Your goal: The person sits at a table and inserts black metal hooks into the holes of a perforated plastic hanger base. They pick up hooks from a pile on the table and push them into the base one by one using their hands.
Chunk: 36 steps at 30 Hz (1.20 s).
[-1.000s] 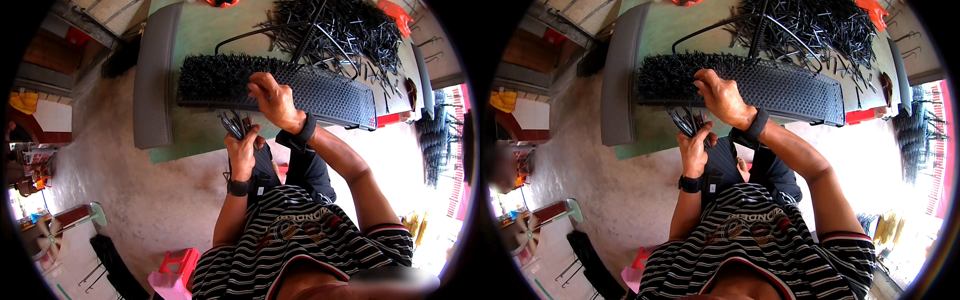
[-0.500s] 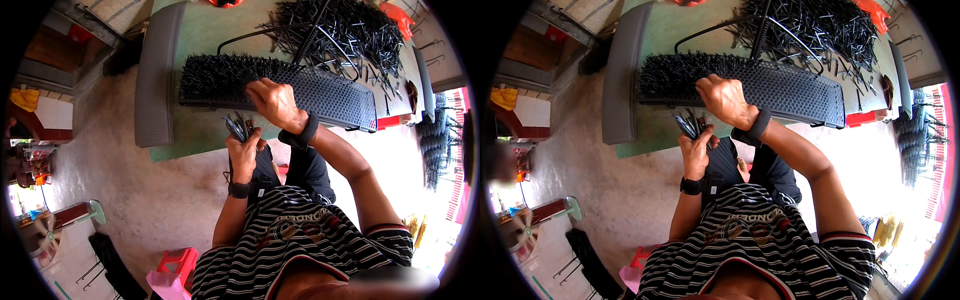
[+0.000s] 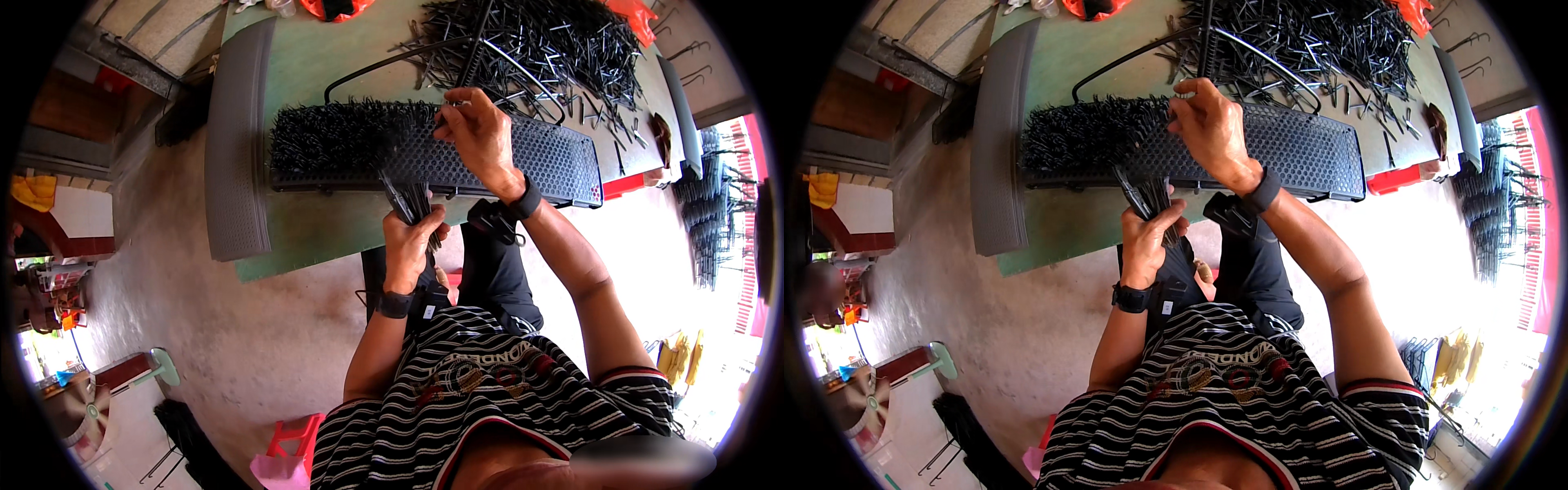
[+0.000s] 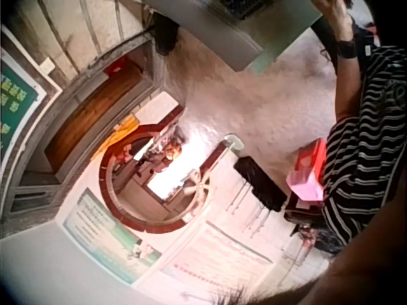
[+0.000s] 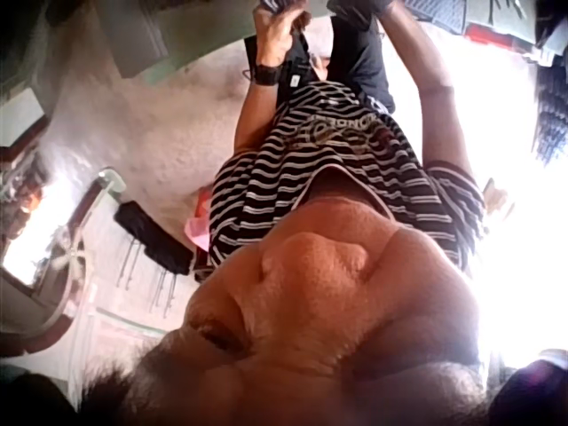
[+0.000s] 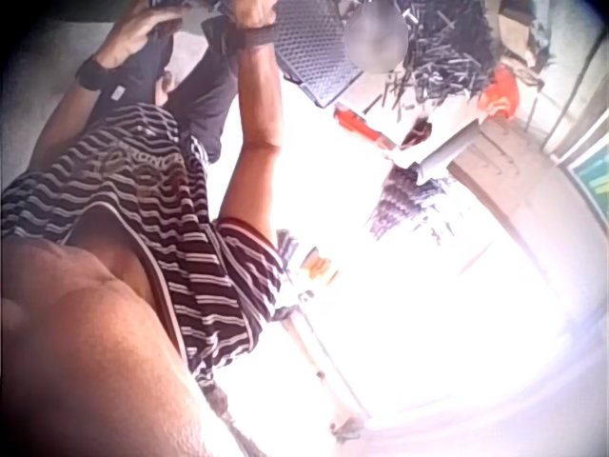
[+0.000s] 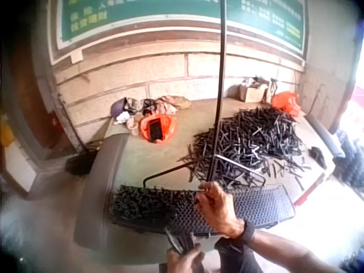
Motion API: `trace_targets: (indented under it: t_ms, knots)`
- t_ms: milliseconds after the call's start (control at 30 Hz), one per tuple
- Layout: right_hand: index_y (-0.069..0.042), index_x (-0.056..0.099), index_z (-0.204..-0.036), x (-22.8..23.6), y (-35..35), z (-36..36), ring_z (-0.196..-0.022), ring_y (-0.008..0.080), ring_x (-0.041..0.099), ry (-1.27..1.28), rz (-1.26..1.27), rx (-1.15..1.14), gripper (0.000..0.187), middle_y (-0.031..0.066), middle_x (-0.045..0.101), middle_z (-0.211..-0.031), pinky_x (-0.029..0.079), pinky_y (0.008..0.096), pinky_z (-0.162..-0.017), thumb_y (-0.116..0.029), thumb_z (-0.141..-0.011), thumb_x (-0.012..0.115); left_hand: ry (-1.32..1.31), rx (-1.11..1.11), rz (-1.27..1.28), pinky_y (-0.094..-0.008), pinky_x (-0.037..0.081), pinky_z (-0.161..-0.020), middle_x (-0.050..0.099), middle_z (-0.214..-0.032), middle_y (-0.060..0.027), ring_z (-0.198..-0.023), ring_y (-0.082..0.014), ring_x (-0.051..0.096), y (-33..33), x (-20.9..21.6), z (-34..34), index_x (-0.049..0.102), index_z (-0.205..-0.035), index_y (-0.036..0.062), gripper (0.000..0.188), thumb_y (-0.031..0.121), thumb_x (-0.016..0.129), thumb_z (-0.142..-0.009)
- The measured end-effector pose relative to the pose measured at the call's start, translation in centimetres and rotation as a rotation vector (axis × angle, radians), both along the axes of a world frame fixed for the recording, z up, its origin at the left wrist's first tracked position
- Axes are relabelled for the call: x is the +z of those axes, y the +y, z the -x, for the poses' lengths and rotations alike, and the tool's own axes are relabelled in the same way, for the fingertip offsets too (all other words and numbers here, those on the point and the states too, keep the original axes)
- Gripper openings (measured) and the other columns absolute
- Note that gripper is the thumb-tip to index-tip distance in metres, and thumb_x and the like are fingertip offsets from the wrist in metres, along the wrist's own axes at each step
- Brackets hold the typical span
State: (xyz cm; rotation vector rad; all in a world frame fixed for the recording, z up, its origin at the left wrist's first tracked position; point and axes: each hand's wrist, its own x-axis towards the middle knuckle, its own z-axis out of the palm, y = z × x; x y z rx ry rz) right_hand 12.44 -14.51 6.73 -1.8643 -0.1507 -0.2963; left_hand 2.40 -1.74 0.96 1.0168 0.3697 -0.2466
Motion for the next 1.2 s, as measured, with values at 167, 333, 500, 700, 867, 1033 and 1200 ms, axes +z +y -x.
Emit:
trace_targets:
  t_ms: [167, 333, 500, 700, 867, 1033, 1200]
  knots:
    - [-0.001, 0.048, -0.102, -1.2, 0.7, -1.1, -0.064, 0.0178, 0.067, -0.140, 0.083, -0.012, 0.016, 0.0125, 0.065, -0.072, 0.051, 0.0263, -0.053, -0.006, -0.088, 0.053, 0.046, 0.031, 0.021, -0.0281, 0.047, -0.046, 0.060, -0.070, -0.0071, -0.053, -0.0160, 0.058, 0.5, -0.6, 0.0, 0.059, -0.097, -0.0036, 0.022, -0.002, 0.065, -0.076]
    - [-0.002, 0.047, -0.099, -2.3, 0.9, -2.1, -0.063, 0.0245, 0.067, -0.198, 0.180, 0.021, 0.013, 0.0148, 0.063, -0.066, 0.050, 0.0313, -0.052, -0.006, -0.088, 0.053, 0.037, 0.085, 0.038, -0.0273, 0.049, -0.045, 0.060, -0.072, -0.0076, -0.051, -0.0161, 0.058, 0.7, -0.7, 0.1, 0.059, -0.093, -0.0044, 0.017, -0.003, 0.063, -0.077]
    - [-0.002, 0.046, -0.099, -2.0, 1.1, -2.7, -0.061, 0.0276, 0.066, -0.188, 0.219, 0.048, 0.012, 0.0163, 0.062, -0.064, 0.049, 0.0336, -0.051, -0.006, -0.089, 0.052, 0.038, 0.105, 0.043, -0.0284, 0.049, -0.048, 0.062, -0.078, -0.0068, -0.056, -0.0188, 0.062, 0.8, -0.2, 0.3, 0.060, -0.094, 0.0004, 0.018, -0.002, 0.064, -0.077]
    - [-0.001, 0.056, -0.090, -4.0, 0.3, -3.7, -0.063, 0.0292, 0.063, -0.455, 0.596, 0.083, 0.008, 0.0135, 0.061, -0.074, 0.049, 0.0332, -0.053, -0.003, -0.083, 0.058, 0.040, 0.128, 0.060, -0.0291, 0.051, -0.049, 0.062, -0.079, -0.0074, -0.057, -0.0203, 0.063, 0.9, -0.2, 0.2, 0.060, -0.095, 0.0008, 0.019, -0.001, 0.065, -0.077]
    - [-0.004, 0.063, -0.083, -1.5, 0.8, -0.8, -0.065, 0.0352, 0.060, -0.278, 0.462, 0.011, 0.012, 0.0152, 0.062, -0.073, 0.047, 0.0406, -0.056, -0.015, -0.080, 0.061, 0.057, 0.144, 0.086, -0.0304, 0.052, -0.050, 0.063, -0.078, -0.0083, -0.059, -0.0213, 0.064, 1.0, -0.5, 0.0, 0.061, -0.096, 0.0006, 0.020, -0.001, 0.066, -0.077]
    - [0.002, 0.065, -0.080, -1.9, -1.0, 2.0, -0.049, 0.0117, 0.058, 0.383, 0.230, 0.423, 0.015, 0.0086, 0.060, -0.057, 0.045, 0.0265, -0.047, -0.013, -0.078, 0.065, 0.049, 0.088, 0.166, -0.0312, 0.053, -0.053, 0.065, -0.082, -0.0106, -0.062, -0.0225, 0.065, 0.5, -0.2, -1.0, 0.060, -0.099, 0.0002, 0.021, -0.002, 0.064, -0.078]
    - [0.002, 0.057, -0.093, -0.7, -0.7, 0.7, -0.055, 0.0084, 0.061, 0.181, -0.022, 0.065, 0.012, 0.0070, 0.064, -0.069, 0.047, 0.0192, -0.047, -0.004, -0.084, 0.061, 0.030, 0.066, 0.079, -0.0329, 0.053, -0.055, 0.065, -0.086, -0.0123, -0.065, -0.0235, 0.065, 0.3, 0.5, -0.7, 0.058, -0.101, -0.0004, 0.022, -0.003, 0.060, -0.079]
